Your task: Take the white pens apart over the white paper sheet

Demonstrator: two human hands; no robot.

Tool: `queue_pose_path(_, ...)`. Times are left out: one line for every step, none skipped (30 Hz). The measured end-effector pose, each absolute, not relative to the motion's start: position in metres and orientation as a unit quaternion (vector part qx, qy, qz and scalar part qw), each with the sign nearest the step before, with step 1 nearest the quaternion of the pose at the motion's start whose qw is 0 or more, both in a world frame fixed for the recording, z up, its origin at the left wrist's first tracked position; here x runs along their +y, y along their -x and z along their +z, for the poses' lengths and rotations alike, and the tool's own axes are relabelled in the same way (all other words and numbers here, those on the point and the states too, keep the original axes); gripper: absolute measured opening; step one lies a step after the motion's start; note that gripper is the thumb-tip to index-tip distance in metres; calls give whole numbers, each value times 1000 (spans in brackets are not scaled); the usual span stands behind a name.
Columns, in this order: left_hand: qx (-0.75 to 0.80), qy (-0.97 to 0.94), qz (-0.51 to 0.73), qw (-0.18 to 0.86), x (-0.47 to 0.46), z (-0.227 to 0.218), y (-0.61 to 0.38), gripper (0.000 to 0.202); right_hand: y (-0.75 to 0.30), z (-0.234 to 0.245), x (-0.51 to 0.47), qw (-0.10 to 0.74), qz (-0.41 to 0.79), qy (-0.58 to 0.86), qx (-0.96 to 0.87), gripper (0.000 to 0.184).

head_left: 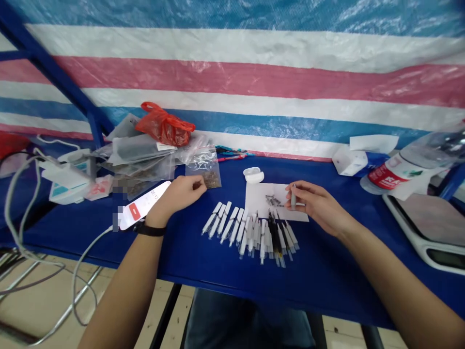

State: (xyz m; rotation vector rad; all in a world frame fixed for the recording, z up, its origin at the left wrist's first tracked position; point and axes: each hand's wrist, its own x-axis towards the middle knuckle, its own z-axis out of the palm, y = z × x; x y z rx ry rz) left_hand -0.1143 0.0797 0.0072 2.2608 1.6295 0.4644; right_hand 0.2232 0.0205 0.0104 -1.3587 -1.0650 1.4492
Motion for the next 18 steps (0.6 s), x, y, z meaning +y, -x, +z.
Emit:
queue_pose_path(561, -795, 168, 156, 78, 8, 113, 23, -223, 9, 20, 434, 567, 547, -436, 35)
queue_pose_path(552, -801, 170, 159, 76, 9, 111, 25, -223, 8, 20, 441, 550, 551, -446, 32)
queue_pose_path(542, -806, 169, 168, 74, 10, 109, 26, -223, 7, 19, 448, 531, 558, -455, 29)
queue_pose_path(532, -810, 163, 183, 73, 11, 106, 25, -223, 6, 18, 453, 508, 568, -463, 27)
queue_pose_path(523, -814, 152, 201, 71, 12, 104, 24, -222, 6, 17, 453, 482, 581, -474, 26)
queue_pose_path(513, -818, 137, 222, 70, 13, 102, 22, -222, 6, 16, 447, 451, 596, -492, 26)
queue_pose_path(503, -821, 118, 243, 69, 13, 100, 19, -222, 6, 14, 431, 415, 611, -518, 27)
queue_pose_path(494, -824, 99, 258, 68, 13, 99, 17, -222, 7, 13, 404, 377, 625, -552, 29)
queue_pose_path(489, -827, 84, 264, 66, 13, 98, 17, -221, 9, 11, 369, 339, 637, -586, 33)
queue_pose_path(486, -830, 74, 263, 65, 13, 97, 17, -221, 10, 10, 330, 304, 646, -617, 36)
queue_pose_path(485, -834, 66, 256, 64, 13, 95, 18, -220, 12, 9, 291, 276, 654, -641, 39)
queue_pose_path(486, -836, 60, 247, 63, 13, 94, 18, -218, 13, 8, 256, 254, 662, -657, 41)
queue_pose_path(487, -838, 55, 238, 61, 13, 92, 18, -216, 14, 7, 227, 239, 669, -666, 41)
queue_pose_path(490, -839, 49, 231, 60, 14, 91, 17, -214, 15, 6, 205, 229, 673, -672, 40)
queue_pose_path(492, -840, 42, 225, 59, 15, 89, 17, -212, 16, 5, 189, 223, 676, -677, 39)
queue_pose_path(495, -840, 36, 221, 59, 15, 87, 16, -209, 16, 4, 175, 221, 678, -679, 38)
queue_pose_path(497, -840, 30, 217, 58, 16, 85, 16, -207, 17, 3, 164, 222, 678, -681, 37)
queue_pose_path(498, -840, 25, 214, 58, 17, 83, 15, -205, 18, 2, 156, 225, 678, -683, 36)
